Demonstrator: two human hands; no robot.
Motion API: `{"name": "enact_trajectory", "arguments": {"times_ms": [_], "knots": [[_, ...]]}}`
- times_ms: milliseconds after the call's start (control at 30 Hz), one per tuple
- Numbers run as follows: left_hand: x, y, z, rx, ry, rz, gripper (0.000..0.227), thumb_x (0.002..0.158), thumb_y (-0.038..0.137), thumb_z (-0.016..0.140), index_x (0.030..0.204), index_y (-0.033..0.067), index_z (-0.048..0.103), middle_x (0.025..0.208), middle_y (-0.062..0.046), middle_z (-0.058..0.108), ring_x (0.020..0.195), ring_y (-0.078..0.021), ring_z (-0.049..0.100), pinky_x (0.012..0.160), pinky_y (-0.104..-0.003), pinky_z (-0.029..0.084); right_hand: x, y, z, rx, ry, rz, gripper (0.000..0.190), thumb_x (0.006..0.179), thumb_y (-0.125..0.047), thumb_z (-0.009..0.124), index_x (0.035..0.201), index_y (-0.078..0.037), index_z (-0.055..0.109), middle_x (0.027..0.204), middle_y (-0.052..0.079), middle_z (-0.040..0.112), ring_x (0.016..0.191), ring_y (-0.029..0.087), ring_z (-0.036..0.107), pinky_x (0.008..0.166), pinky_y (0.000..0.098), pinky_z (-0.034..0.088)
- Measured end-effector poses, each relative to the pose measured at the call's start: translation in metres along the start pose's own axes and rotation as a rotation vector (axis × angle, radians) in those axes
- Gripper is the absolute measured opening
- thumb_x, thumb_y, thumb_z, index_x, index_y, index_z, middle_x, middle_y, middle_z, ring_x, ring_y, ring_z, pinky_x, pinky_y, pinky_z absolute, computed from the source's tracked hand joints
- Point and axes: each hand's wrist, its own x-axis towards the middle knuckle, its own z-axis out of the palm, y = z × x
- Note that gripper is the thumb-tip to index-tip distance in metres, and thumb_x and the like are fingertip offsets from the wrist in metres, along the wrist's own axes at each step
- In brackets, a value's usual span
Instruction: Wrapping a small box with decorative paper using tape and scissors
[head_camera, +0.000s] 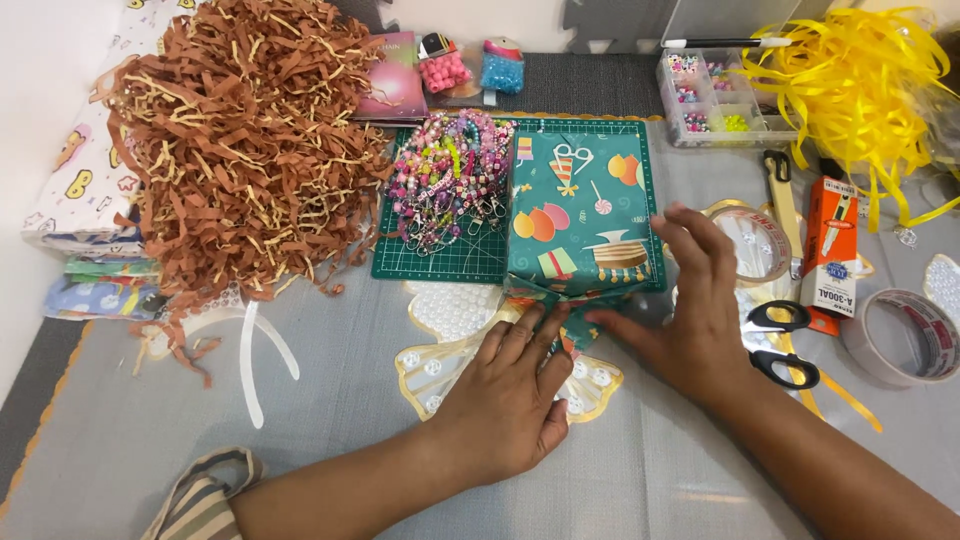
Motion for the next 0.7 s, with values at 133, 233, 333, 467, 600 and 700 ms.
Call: {"name": "enact_trajectory", "arguments": {"times_ms": [133,233,333,467,600,700], "knots": [[0.0,0.003,0.001,0.004,-0.004,-0.009,0.046,0.099,0.035,0.062,0.133,0.0038,0.064,0.179,-0.034,0.048,0.161,-0.054,0.047,0.127,-0.064,0.037,0.008,0.009,0.008,0.134,-0.118,0.023,0.093,0.1,-0.032,0.093,0.177,-0.008,0.047,0.188,0.023,0.043,0.171,0.043,0.051,0.14,0.0572,0.041],[0.0,0.005,-0.001,-0.021,0.005,-0.004,0.041,0.098,0.032,0.062,0.13,0.0058,0.065,0.182,-0.034,0.043,0.162,-0.0562,0.045,0.128,-0.067,0.035,0.006,0.015,0.01,0.065,-0.132,-0.001,0.076,0.102,-0.029,0.092,0.169,-0.012,0.06,0.18,0.018,0.058,0.17,0.034,0.055,0.146,0.0555,0.031],[0.001,0.006,-0.005,-0.055,0.014,0.003,0.037,0.095,0.026,0.061,0.125,0.0037,0.063,0.18,-0.036,0.047,0.161,-0.0591,0.046,0.126,-0.068,0.036,0.006,0.013,0.009,0.13,-0.088,-0.023,0.073,0.104,-0.022,0.092,0.169,-0.008,0.06,0.179,0.022,0.058,0.169,0.036,0.057,0.148,0.0566,0.036],[0.002,0.006,-0.005,-0.045,0.012,0.019,0.038,0.093,0.026,0.062,0.124,0.0048,0.062,0.182,-0.037,0.042,0.161,-0.0613,0.046,0.126,-0.069,0.036,0.006,0.014,0.003,0.115,-0.105,-0.063,0.07,0.107,-0.019,0.088,0.169,-0.007,0.059,0.177,0.022,0.059,0.167,0.036,0.059,0.146,0.0581,0.039],[0.003,0.006,-0.004,-0.012,0.016,0.019,0.046,0.09,0.029,0.064,0.128,0.0037,0.063,0.182,-0.036,0.043,0.161,-0.0598,0.047,0.125,-0.068,0.037,0.006,0.019,-0.002,0.129,-0.139,-0.075,0.056,0.115,-0.017,0.076,0.168,-0.007,0.06,0.176,0.022,0.061,0.166,0.038,0.06,0.146,0.0591,0.04],[0.0,0.003,-0.001,-0.073,0.022,0.014,0.041,0.093,0.028,0.063,0.126,0.0031,0.061,0.182,-0.036,0.043,0.163,-0.0613,0.044,0.127,-0.07,0.035,0.008,0.013,-0.007,0.162,-0.127,-0.052,0.046,0.117,-0.016,0.071,0.162,-0.008,0.066,0.173,0.021,0.065,0.165,0.038,0.062,0.145,0.0558,0.039]]}}
